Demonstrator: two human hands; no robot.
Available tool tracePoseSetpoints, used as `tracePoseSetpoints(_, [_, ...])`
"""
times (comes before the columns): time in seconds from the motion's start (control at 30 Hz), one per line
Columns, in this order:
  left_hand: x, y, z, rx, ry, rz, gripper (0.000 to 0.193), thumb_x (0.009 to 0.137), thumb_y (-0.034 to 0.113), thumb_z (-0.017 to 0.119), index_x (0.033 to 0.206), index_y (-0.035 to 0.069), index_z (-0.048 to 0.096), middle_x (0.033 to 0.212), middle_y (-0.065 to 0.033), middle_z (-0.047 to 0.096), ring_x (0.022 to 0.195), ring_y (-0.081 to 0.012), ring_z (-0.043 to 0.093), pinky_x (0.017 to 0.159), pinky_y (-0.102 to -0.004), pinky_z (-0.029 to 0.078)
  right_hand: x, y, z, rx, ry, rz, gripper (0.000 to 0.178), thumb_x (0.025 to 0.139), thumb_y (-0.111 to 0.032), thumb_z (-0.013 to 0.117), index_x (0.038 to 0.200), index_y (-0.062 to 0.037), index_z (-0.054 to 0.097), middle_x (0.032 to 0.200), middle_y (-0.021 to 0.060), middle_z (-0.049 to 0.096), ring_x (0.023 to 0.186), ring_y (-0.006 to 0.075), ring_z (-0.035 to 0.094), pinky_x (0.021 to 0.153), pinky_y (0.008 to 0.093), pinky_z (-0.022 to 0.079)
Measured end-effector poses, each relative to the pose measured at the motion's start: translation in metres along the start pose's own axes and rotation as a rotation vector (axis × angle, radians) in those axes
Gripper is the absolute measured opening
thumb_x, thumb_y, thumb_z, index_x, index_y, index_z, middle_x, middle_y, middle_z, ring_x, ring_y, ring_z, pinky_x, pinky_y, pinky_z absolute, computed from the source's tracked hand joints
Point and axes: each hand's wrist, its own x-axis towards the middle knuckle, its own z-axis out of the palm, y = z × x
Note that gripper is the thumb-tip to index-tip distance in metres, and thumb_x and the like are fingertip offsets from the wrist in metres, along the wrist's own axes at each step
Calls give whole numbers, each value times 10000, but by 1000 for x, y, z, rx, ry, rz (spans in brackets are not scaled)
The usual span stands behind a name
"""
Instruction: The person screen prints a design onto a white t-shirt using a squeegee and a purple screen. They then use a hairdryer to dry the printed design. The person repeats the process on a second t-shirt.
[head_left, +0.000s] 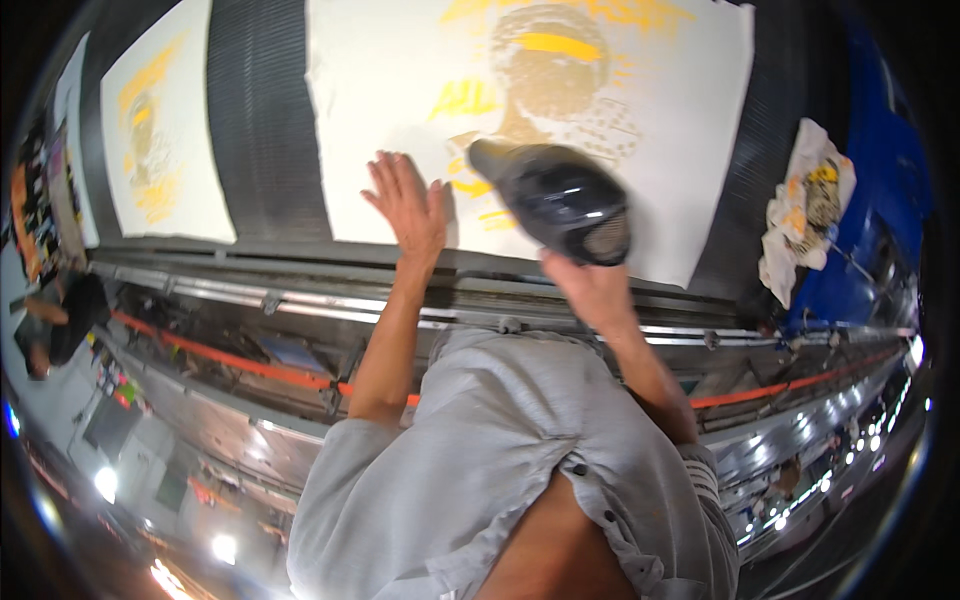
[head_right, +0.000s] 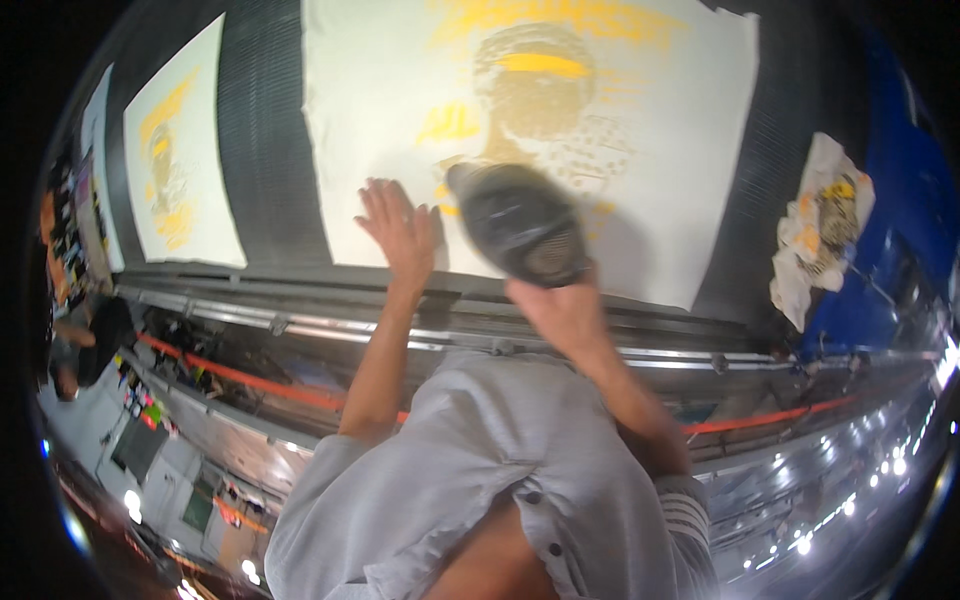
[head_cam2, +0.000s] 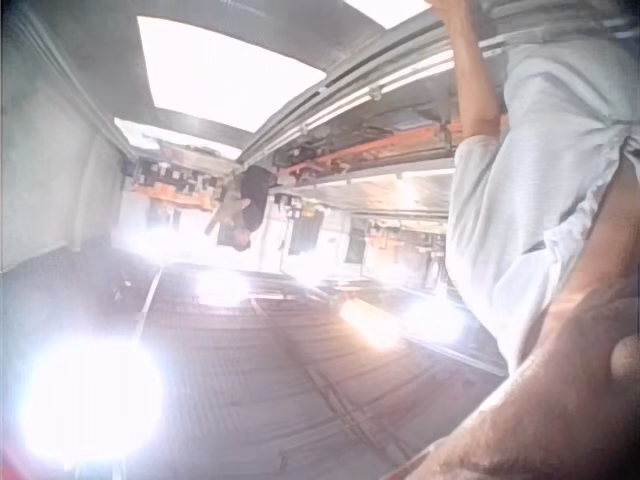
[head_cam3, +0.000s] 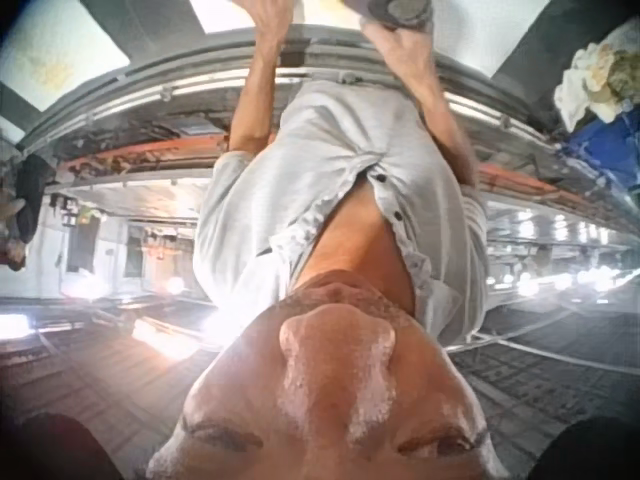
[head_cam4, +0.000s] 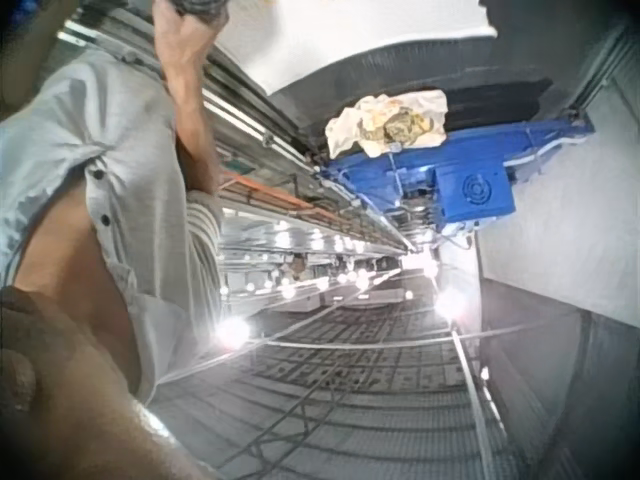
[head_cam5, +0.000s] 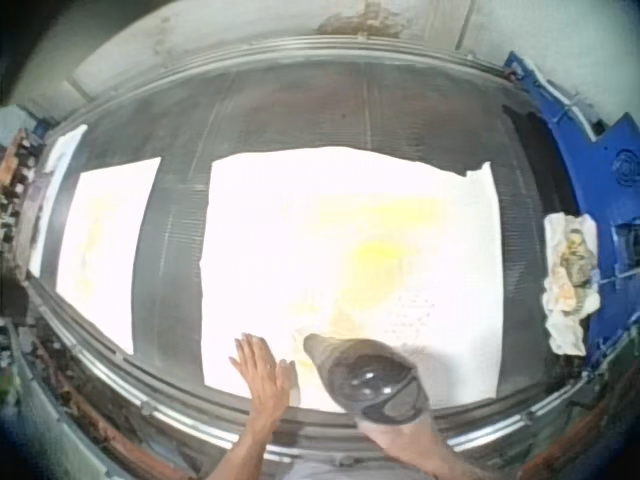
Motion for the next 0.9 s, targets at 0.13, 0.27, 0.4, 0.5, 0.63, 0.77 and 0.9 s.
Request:
tracePoseSetpoints(0.13, [6, 18, 8, -20, -48, 62, 735, 976, 341, 550, 1560, 4, 258, 1645, -237, 148, 1527, -440, 57, 1159, -685, 28, -8, 13, -2, -48, 96, -30, 225, 761, -67, 701, 975, -5, 673, 882, 135, 724, 799, 260, 700, 736, 367, 537])
tracePoseSetpoints(0.27, [22, 53, 18, -30, -156, 208, 753, 964, 411, 576, 1548, 23, 303, 1642, -216, 188, 1526, -425, 103, 1152, -696, 35, -14, 20, -45, 32, 181, 179, 217, 794, -15, 688, 1008, 16, 669, 870, 16, 644, 717, 105, 578, 644, 269, 472])
tracePoseSetpoints(0.4, [47, 85, 33, -31, -180, 348, 730, 967, 416, 576, 1521, 4, 337, 1631, -202, 223, 1520, -421, 126, 1148, -704, 59, 4, 13, -79, 175, 341, 169, 211, 784, 8, 703, 990, 29, 660, 813, 24, 625, 605, 86, 557, 548, 243, 444])
tracePoseSetpoints(0.5, [65, 101, 38, 14, -169, 396, 748, 963, 437, 581, 1521, 2, 337, 1622, -215, 237, 1513, -434, 145, 1142, -710, 72, 31, 15, -99, 232, 392, 109, 240, 778, 9, 697, 1014, 43, 665, 839, 42, 644, 614, 92, 554, 550, 250, 443])
tracePoseSetpoints(0.63, [74, 108, 43, 56, -165, 374, 758, 964, 450, 580, 1529, 14, 327, 1616, -230, 236, 1503, -455, 151, 1136, -718, 81, 73, 3, -123, 203, 369, 53, 194, 782, -70, 707, 930, 51, 676, 813, 44, 654, 618, 102, 558, 575, 265, 450])
tracePoseSetpoints(0.77, [70, 107, 40, 63, -146, 346, 765, 961, 461, 584, 1525, 7, 336, 1620, -224, 239, 1502, -458, 160, 1135, -720, 64, 84, 2, -138, 165, 356, 29, 227, 772, -172, 709, 838, 42, 670, 701, 29, 637, 618, 109, 575, 597, 286, 473])
tracePoseSetpoints(0.9, [49, 99, 37, 78, -149, 315, 768, 971, 460, 574, 1542, 16, 314, 1635, -222, 207, 1511, -459, 131, 1136, -718, 55, 55, 12, -148, 130, 320, 99, 187, 781, -66, 707, 939, 29, 677, 831, 34, 651, 634, 98, 565, 582, 264, 456])
